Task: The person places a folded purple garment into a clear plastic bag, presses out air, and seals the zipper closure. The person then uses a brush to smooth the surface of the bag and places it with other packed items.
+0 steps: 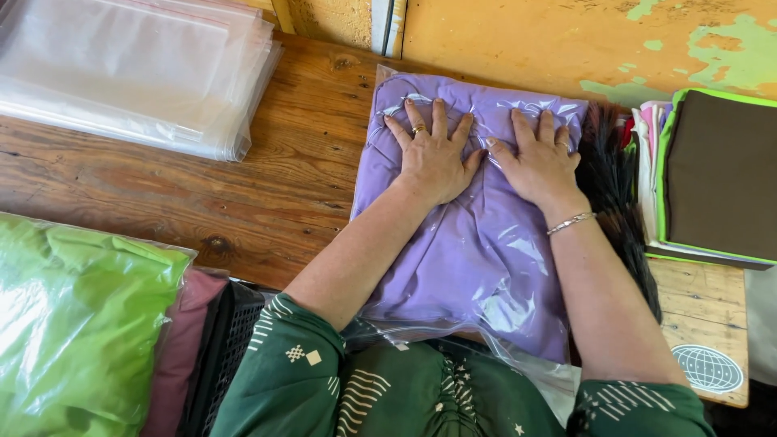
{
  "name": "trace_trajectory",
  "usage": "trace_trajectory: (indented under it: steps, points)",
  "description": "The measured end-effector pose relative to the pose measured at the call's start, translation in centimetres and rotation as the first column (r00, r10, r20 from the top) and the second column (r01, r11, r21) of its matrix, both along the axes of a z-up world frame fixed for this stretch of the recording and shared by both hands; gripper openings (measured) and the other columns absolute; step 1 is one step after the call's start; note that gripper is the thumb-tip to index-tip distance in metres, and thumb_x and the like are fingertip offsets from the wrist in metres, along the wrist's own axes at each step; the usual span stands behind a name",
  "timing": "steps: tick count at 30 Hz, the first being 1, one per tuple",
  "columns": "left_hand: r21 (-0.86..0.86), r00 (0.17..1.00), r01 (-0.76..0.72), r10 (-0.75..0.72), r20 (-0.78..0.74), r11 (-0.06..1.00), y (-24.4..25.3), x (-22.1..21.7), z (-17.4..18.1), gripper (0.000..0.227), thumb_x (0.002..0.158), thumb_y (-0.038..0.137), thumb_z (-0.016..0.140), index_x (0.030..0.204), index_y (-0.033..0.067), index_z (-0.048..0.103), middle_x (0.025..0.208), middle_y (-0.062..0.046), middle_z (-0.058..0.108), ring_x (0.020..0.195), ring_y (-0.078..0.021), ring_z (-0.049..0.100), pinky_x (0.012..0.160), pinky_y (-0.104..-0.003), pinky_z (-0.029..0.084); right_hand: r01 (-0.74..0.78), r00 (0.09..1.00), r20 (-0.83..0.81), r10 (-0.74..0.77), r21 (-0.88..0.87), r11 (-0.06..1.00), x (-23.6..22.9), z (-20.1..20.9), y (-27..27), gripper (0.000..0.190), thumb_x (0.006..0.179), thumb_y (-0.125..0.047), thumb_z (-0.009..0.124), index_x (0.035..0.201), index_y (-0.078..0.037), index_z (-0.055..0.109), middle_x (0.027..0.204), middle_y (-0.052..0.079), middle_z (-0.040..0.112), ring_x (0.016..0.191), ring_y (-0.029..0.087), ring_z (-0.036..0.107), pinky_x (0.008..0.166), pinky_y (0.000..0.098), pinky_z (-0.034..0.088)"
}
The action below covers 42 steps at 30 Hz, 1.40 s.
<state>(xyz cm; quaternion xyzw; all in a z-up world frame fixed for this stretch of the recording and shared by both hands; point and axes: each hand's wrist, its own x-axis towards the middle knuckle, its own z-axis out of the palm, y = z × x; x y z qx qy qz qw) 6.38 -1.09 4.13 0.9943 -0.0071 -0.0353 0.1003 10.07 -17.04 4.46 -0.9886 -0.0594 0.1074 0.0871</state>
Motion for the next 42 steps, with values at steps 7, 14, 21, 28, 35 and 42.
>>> trace_trajectory:
  steps: [7, 14, 21, 28, 35, 42]
  points:
    - [0.019, 0.998, -0.005, 0.004, 0.058, 1.0, -0.1, 0.3, -0.2, 0.062, 0.088, 0.059, 0.027, 0.141, 0.0283, 0.032, 0.148, -0.018, 0.022, 0.132, -0.057, 0.011, 0.096, -0.08, 0.006, 0.054, 0.997, -0.062, -0.054, 0.004, 0.999, -1.2, 7.4, 2.0, 0.069, 0.088, -0.057, 0.029, 0.15, -0.027, 0.018, 0.152, 0.011, -0.018, 0.136, 0.042, -0.019, 0.107, 0.0653, -0.008]
    - [-0.007, 1.0, -0.001, 0.001, 0.021, 1.0, 0.1, 0.1, -0.2, 0.061, 0.09, 0.056, 0.035, 0.144, 0.0279, 0.034, 0.152, -0.015, 0.02, 0.135, -0.0564, 0.003, 0.099, -0.078, -0.002, -0.04, 0.996, 0.084, 0.042, -0.024, 0.999, 1.9, 0.3, 1.2, 0.067, 0.093, -0.064, 0.027, 0.15, -0.029, 0.024, 0.155, 0.018, 0.008, 0.138, 0.05, 0.003, 0.104, 0.0708, 0.003]
    - [-0.014, 1.0, -0.001, 0.001, -0.004, 1.0, 0.0, 0.0, 0.1, 0.061, 0.09, 0.055, 0.034, 0.145, 0.0282, 0.031, 0.153, -0.014, 0.019, 0.136, -0.055, 0.004, 0.098, -0.078, -0.004, -0.051, 0.98, 0.194, 0.048, 0.015, 0.999, 1.4, -1.2, 1.0, 0.065, 0.095, -0.061, 0.031, 0.148, -0.024, 0.03, 0.151, 0.021, 0.021, 0.136, 0.05, 0.015, 0.101, 0.0715, 0.013]
    - [-0.12, 0.995, 0.025, -0.012, 0.103, 0.992, 0.8, -0.1, -1.0, 0.064, 0.091, 0.062, 0.024, 0.146, 0.0294, 0.029, 0.153, -0.013, 0.021, 0.137, -0.053, 0.006, 0.102, -0.075, -0.002, -0.036, 0.982, 0.186, 0.026, 0.048, 0.998, 1.3, -1.2, 0.8, 0.064, 0.094, -0.061, 0.032, 0.148, -0.028, 0.028, 0.153, 0.018, 0.017, 0.138, 0.048, 0.011, 0.104, 0.0699, 0.01]
    - [-0.015, 0.986, 0.019, -0.017, 0.168, 1.0, 0.6, 0.3, -1.7, 0.072, 0.083, 0.069, 0.024, 0.143, 0.0294, 0.029, 0.15, -0.015, 0.02, 0.133, -0.0543, 0.008, 0.097, -0.078, 0.003, -0.053, 0.998, 0.05, 0.047, 0.136, 0.989, -1.3, 2.9, -0.6, 0.074, 0.088, -0.059, 0.035, 0.148, -0.019, 0.021, 0.152, 0.021, -0.002, 0.137, 0.043, -0.011, 0.108, 0.0633, 0.002]
    - [-0.05, 0.955, 0.048, -0.031, 0.295, 0.998, 1.2, 0.6, -2.4, 0.071, 0.087, 0.068, 0.029, 0.144, 0.0257, 0.031, 0.147, -0.018, 0.025, 0.128, -0.0593, 0.018, 0.094, -0.08, 0.008, -0.205, 0.979, 0.072, 0.193, 0.257, 0.944, -13.8, 6.7, -4.3, 0.065, 0.087, -0.04, 0.052, 0.138, -0.001, 0.038, 0.15, 0.019, 0.022, 0.098, 0.034, 0.06, 0.094, 0.043, 0.039]
